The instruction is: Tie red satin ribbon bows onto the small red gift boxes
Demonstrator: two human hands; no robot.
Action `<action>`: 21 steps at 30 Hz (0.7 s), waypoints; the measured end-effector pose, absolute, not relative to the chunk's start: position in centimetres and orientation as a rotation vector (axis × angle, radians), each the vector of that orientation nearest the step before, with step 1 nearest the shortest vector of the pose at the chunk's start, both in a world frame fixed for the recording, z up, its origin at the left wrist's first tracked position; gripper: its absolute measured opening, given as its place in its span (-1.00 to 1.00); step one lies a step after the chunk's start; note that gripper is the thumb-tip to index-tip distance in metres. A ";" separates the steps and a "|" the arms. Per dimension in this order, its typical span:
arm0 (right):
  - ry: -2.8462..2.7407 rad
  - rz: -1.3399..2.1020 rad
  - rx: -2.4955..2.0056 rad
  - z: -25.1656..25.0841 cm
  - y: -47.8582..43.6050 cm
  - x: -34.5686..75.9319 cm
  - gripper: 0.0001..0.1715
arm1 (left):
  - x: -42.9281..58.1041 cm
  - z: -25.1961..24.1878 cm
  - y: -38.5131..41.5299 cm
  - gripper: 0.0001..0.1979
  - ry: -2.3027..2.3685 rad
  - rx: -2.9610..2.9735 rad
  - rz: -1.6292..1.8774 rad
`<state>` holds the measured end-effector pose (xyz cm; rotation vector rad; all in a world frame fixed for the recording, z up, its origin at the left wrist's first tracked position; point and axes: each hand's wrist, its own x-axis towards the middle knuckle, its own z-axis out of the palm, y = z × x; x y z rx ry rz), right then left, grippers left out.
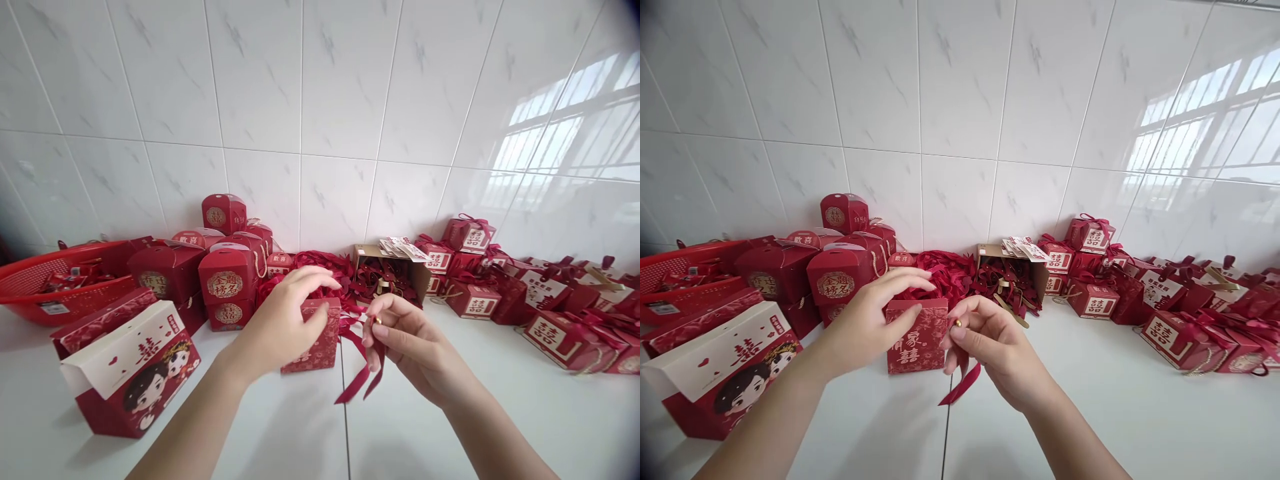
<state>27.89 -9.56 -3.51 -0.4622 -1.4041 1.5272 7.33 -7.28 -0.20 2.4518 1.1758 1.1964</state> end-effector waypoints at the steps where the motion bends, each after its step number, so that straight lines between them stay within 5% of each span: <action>1: -1.410 1.538 -0.456 -3.4 -9.8 27.8 -0.88 | 7.6 0.3 -8.3 -0.74 1.097 2.424 1.167; 21: -1.481 1.627 -0.211 -3.6 -11.0 27.9 -0.89 | 9.0 0.8 -10.3 -0.89 0.537 2.207 1.076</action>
